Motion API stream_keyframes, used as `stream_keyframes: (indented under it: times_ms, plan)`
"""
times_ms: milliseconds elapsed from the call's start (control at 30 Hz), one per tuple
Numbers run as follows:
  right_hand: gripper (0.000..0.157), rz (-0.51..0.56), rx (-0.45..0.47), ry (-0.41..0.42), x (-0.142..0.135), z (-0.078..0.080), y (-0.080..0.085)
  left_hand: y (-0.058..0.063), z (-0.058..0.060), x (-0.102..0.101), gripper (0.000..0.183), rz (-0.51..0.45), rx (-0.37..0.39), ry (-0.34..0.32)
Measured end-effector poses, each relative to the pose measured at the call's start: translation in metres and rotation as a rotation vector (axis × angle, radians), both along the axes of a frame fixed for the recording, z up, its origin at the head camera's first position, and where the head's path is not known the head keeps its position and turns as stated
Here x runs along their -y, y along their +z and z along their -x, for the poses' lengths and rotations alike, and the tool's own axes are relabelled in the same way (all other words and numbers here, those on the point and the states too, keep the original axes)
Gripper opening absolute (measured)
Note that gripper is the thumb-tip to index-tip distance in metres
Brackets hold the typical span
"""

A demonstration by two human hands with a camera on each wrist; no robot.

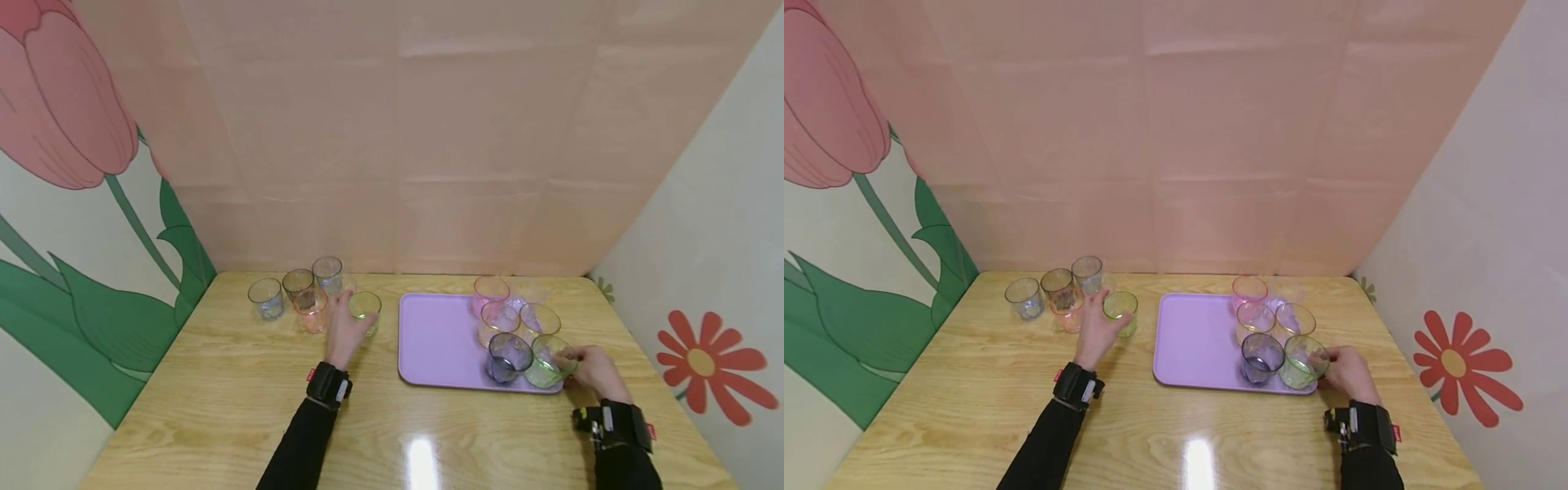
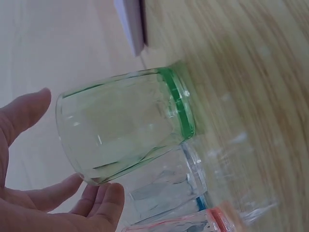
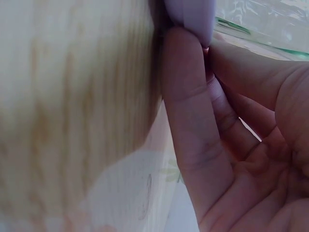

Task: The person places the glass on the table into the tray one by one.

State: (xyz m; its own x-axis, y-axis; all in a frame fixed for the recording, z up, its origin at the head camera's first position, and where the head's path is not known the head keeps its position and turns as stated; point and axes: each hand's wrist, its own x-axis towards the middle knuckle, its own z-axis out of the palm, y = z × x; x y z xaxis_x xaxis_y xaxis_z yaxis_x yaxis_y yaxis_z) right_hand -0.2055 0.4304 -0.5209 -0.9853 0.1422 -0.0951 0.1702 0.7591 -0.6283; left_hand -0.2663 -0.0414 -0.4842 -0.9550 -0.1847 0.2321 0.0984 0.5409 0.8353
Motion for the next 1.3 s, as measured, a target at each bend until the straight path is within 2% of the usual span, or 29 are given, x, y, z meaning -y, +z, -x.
stream_keyframes:
  times_ms: [133,367,600,767,933,1133,1300]
  plan:
    - [0.029,0.007,0.005,-0.005,0.000,0.002,0.000,-0.003,0.001,-0.001,0.076,0.022,0.016,-0.005]
    - [0.037,0.091,0.081,-0.020,0.002,0.004,0.001,-0.006,0.002,-0.005,0.084,0.027,0.051,-0.015]
    - [0.041,0.066,0.068,-0.007,0.001,0.003,0.001,-0.010,0.005,-0.008,0.091,-0.043,0.112,-0.102]
    - [0.041,0.082,0.082,-0.015,0.001,0.003,0.001,-0.012,0.007,-0.009,0.095,-0.102,0.170,-0.120]
    - [0.040,0.093,0.082,-0.017,0.000,0.002,0.001,-0.014,0.010,-0.010,0.094,-0.125,0.186,-0.139]
    - [0.041,0.063,0.069,-0.006,-0.001,0.001,0.000,-0.015,0.014,-0.010,0.093,-0.120,0.218,-0.138]
    - [0.040,0.058,0.062,-0.003,-0.002,0.001,-0.001,-0.012,0.016,-0.013,0.091,-0.142,0.208,-0.123]
